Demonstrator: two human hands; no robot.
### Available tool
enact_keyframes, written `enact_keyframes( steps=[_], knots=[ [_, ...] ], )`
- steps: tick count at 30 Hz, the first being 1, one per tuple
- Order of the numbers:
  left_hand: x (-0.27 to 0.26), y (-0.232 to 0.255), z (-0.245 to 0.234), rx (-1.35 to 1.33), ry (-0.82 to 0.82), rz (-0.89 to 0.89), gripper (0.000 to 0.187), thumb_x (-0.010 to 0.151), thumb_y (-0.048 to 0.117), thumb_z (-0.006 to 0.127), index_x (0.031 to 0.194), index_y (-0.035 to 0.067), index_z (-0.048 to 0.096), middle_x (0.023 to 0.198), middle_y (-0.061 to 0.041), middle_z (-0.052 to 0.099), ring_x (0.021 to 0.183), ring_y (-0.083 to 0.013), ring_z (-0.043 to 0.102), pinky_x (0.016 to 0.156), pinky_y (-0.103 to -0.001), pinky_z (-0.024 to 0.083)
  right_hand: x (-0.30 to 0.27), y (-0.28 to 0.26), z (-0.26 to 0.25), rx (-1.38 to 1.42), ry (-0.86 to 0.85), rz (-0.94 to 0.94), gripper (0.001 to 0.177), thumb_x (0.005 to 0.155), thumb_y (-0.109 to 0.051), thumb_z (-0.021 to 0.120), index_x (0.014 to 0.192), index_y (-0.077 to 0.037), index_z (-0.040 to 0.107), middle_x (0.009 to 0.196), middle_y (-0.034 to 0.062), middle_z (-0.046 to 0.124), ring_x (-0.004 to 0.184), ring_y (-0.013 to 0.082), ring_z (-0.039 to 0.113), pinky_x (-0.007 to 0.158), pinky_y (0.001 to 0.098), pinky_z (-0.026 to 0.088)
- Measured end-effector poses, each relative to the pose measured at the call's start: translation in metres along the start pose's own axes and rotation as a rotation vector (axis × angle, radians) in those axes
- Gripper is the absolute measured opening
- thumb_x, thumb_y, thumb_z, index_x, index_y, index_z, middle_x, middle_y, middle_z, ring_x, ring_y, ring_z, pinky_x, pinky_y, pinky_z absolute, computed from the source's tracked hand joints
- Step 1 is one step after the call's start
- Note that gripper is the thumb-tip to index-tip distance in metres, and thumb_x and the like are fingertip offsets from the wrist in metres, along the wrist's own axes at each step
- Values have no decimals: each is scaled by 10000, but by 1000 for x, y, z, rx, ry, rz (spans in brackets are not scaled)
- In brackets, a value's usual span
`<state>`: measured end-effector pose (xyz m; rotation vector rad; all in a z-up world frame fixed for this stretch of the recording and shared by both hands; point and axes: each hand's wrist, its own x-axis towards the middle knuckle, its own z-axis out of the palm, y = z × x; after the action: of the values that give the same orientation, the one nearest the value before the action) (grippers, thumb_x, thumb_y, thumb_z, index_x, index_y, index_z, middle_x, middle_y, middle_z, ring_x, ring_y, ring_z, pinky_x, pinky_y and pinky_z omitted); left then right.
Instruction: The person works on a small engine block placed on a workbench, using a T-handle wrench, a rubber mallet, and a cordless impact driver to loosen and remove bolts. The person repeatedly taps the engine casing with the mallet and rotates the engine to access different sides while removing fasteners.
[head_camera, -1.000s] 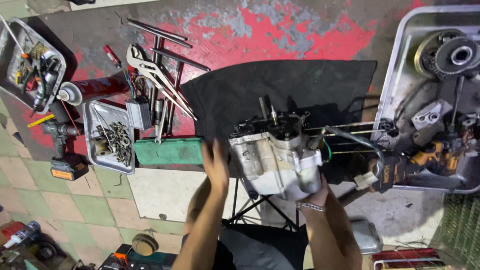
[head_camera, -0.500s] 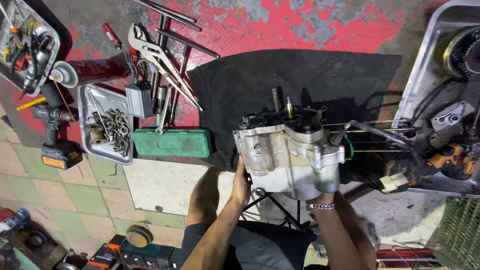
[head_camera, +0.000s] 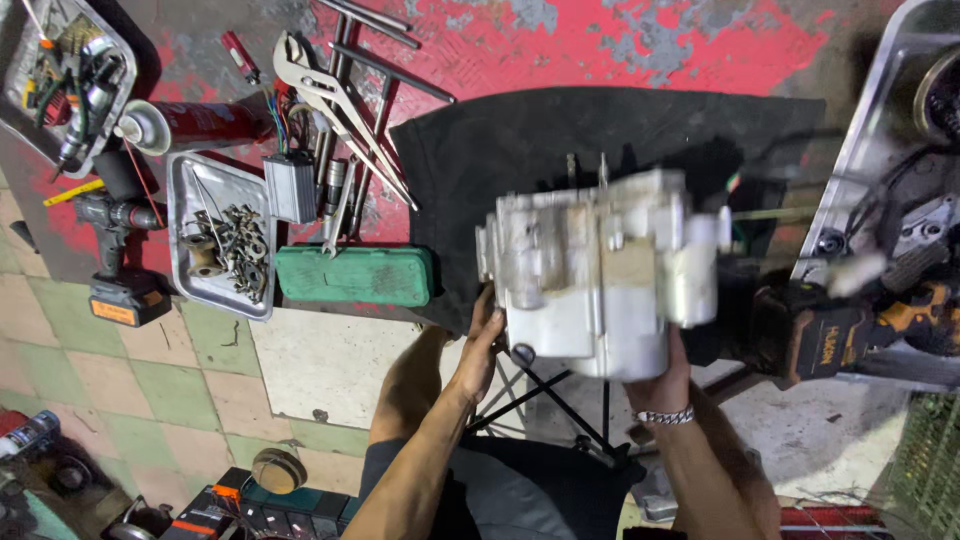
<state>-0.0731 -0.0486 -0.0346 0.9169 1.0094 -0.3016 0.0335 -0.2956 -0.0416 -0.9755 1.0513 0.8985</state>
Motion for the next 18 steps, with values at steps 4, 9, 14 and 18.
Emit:
enact_keyframes(
  steps=[4, 9, 14, 18],
  knots=[
    [1, 1, 9, -66, 34, -54, 939, 912, 573, 596, 1643, 196, 142, 1573, -163, 410, 1327, -270, 460, 1056, -398, 364, -2, -14, 3, -117, -23, 22, 798, 933, -677, 304, 1510, -141, 430, 1468, 145, 528, 1277, 340, 559, 998, 597, 459],
    [2, 12, 14, -51, 59, -56, 906, 880, 600, 580, 1587, 191, 189, 1457, -151, 506, 1208, -277, 560, 923, -447, 502, 12, -16, -7, 2, -300, 31, 793, 998, -691, 257, 1489, -87, 407, 1411, 262, 589, 1148, 505, 632, 966, 615, 495],
    [1, 15, 11, -16, 36, -77, 938, 855, 661, 591, 1579, 190, 225, 1383, -150, 554, 1112, -228, 618, 849, -387, 534, -7, -22, 4, -296, -214, -106, 870, 963, -682, 229, 1487, -17, 432, 1377, 301, 585, 1184, 470, 629, 957, 667, 517],
    [4, -2, -1, 63, 49, 36, 947, 794, 710, 573, 1497, 115, 351, 1220, -105, 638, 897, -225, 686, 726, -356, 528, -12, -15, 2, -347, -290, -180, 943, 914, -757, 197, 1482, -42, 432, 1385, 273, 588, 1194, 447, 630, 968, 633, 511]
  ],
)
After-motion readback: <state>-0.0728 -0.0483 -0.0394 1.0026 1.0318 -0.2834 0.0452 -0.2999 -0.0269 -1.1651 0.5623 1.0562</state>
